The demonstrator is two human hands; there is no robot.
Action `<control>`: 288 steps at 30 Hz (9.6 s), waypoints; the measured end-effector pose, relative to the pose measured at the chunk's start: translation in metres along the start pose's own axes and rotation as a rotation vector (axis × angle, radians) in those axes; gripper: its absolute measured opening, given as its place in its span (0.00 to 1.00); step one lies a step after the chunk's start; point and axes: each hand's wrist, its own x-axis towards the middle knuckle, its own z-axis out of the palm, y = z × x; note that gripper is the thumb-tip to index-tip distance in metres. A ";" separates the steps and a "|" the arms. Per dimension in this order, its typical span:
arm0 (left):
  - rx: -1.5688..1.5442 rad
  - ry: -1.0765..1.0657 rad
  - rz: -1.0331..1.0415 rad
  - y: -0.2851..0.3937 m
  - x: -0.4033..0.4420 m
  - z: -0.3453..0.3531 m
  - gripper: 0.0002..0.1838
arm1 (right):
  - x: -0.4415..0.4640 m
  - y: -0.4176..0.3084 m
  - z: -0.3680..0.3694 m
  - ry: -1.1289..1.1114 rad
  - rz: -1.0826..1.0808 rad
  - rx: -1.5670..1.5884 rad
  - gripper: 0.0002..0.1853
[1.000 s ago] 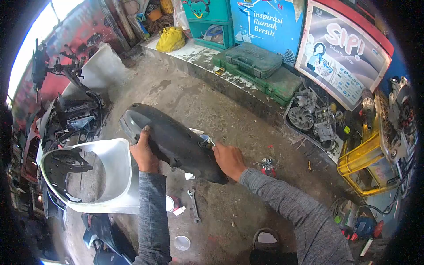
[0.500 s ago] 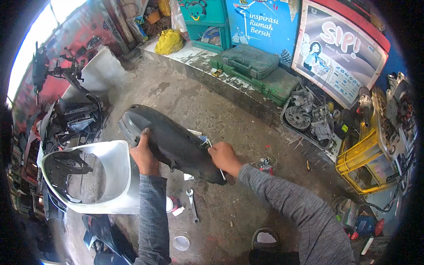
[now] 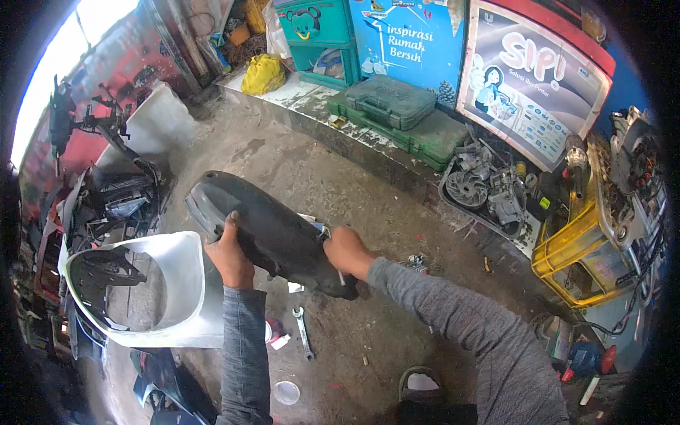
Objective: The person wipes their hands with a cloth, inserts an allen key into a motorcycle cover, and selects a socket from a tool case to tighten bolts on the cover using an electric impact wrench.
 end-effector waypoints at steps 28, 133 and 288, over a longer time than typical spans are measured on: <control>0.122 -0.036 0.152 -0.005 -0.019 0.036 0.08 | -0.003 -0.023 -0.030 -0.055 0.082 -0.254 0.15; 0.096 -0.334 -0.793 -0.114 -0.119 0.006 0.21 | -0.024 0.063 -0.031 -0.103 -0.409 -0.172 0.14; 0.217 -0.199 -0.898 0.108 0.169 0.775 0.25 | 0.197 -0.156 -0.767 0.602 0.319 0.993 0.20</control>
